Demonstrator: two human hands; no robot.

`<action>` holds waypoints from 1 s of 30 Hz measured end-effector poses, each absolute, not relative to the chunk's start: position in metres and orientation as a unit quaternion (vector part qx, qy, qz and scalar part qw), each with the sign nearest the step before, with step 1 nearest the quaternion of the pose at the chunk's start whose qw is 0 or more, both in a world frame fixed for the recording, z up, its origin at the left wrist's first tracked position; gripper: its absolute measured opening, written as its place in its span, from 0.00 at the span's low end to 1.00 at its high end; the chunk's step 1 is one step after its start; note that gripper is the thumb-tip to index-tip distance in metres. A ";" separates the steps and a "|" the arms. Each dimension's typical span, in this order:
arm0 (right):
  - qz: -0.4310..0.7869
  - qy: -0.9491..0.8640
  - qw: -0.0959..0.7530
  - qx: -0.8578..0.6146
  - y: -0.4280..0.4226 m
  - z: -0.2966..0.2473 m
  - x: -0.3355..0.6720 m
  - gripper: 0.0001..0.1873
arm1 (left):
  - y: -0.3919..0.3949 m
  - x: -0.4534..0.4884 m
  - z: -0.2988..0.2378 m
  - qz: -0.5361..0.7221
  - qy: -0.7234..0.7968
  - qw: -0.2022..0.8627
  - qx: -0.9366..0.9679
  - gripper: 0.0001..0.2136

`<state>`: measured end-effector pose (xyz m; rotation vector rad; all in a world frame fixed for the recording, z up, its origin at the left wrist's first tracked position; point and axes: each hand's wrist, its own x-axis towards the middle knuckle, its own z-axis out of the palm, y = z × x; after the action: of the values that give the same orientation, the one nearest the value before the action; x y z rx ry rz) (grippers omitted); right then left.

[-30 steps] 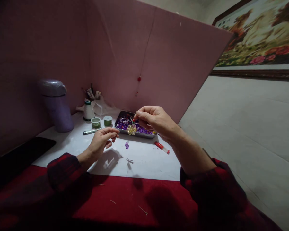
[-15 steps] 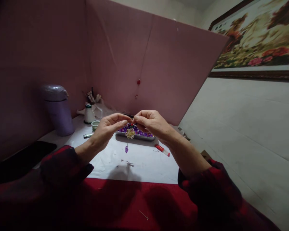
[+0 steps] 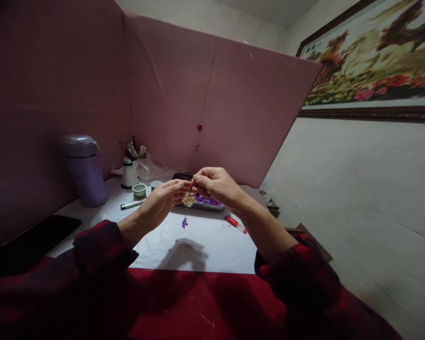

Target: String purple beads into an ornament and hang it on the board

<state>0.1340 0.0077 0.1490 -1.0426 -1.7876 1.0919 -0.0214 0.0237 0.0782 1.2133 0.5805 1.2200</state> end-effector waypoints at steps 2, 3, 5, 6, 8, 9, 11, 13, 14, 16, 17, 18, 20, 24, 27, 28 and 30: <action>0.426 -0.705 0.392 -0.410 0.009 0.148 0.135 0.09 | 0.026 -0.020 0.071 0.529 0.255 0.626 0.513 0.15; 0.426 -0.705 0.392 -0.410 0.009 0.148 0.136 0.09 | 0.026 -0.019 0.067 0.530 0.254 0.629 0.509 0.16; 0.426 -0.705 0.393 -0.409 0.011 0.147 0.138 0.10 | 0.028 -0.017 0.061 0.527 0.248 0.633 0.510 0.16; 0.427 -0.704 0.394 -0.409 0.012 0.146 0.138 0.10 | 0.028 -0.016 0.058 0.523 0.241 0.634 0.516 0.16; 0.430 -0.702 0.394 -0.409 0.013 0.144 0.140 0.09 | 0.027 -0.015 0.056 0.515 0.225 0.635 0.530 0.17; 0.432 -0.700 0.393 -0.410 0.014 0.143 0.141 0.09 | 0.026 -0.014 0.055 0.512 0.222 0.635 0.535 0.17; 0.435 -0.697 0.395 -0.411 0.016 0.141 0.143 0.09 | 0.023 -0.012 0.056 0.509 0.233 0.628 0.540 0.18; 0.436 -0.692 0.400 -0.414 0.018 0.137 0.145 0.09 | 0.020 -0.011 0.058 0.505 0.259 0.616 0.546 0.18; 0.437 -0.689 0.401 -0.417 0.019 0.135 0.146 0.09 | 0.019 -0.010 0.059 0.503 0.276 0.607 0.550 0.17; 0.438 -0.683 0.400 -0.426 0.021 0.130 0.148 0.10 | 0.018 -0.009 0.061 0.501 0.313 0.580 0.561 0.17; 0.440 -0.681 0.398 -0.429 0.022 0.128 0.148 0.10 | 0.018 -0.008 0.062 0.502 0.328 0.564 0.568 0.17; 0.441 -0.680 0.396 -0.432 0.023 0.126 0.149 0.10 | 0.018 -0.007 0.063 0.504 0.335 0.549 0.576 0.17; 0.447 -0.679 0.391 -0.432 0.025 0.121 0.150 0.10 | 0.019 -0.006 0.063 0.508 0.334 0.526 0.594 0.16; 0.448 -0.682 0.380 -0.435 0.029 0.115 0.152 0.11 | 0.021 -0.006 0.065 0.490 0.351 0.507 0.616 0.13; 0.432 -0.690 0.351 -0.464 0.033 0.113 0.160 0.12 | 0.023 -0.010 0.071 0.448 0.399 0.513 0.615 0.13; 0.435 -0.691 0.335 -0.470 0.035 0.113 0.164 0.12 | 0.024 -0.012 0.074 0.431 0.413 0.518 0.613 0.13; 0.464 -0.689 0.307 -0.465 0.040 0.113 0.175 0.15 | 0.028 -0.016 0.082 0.405 0.434 0.526 0.609 0.14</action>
<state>0.1746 0.0400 0.1125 -1.2299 -1.8228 1.2264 -0.0161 0.0277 0.0817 1.4565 1.0368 0.9678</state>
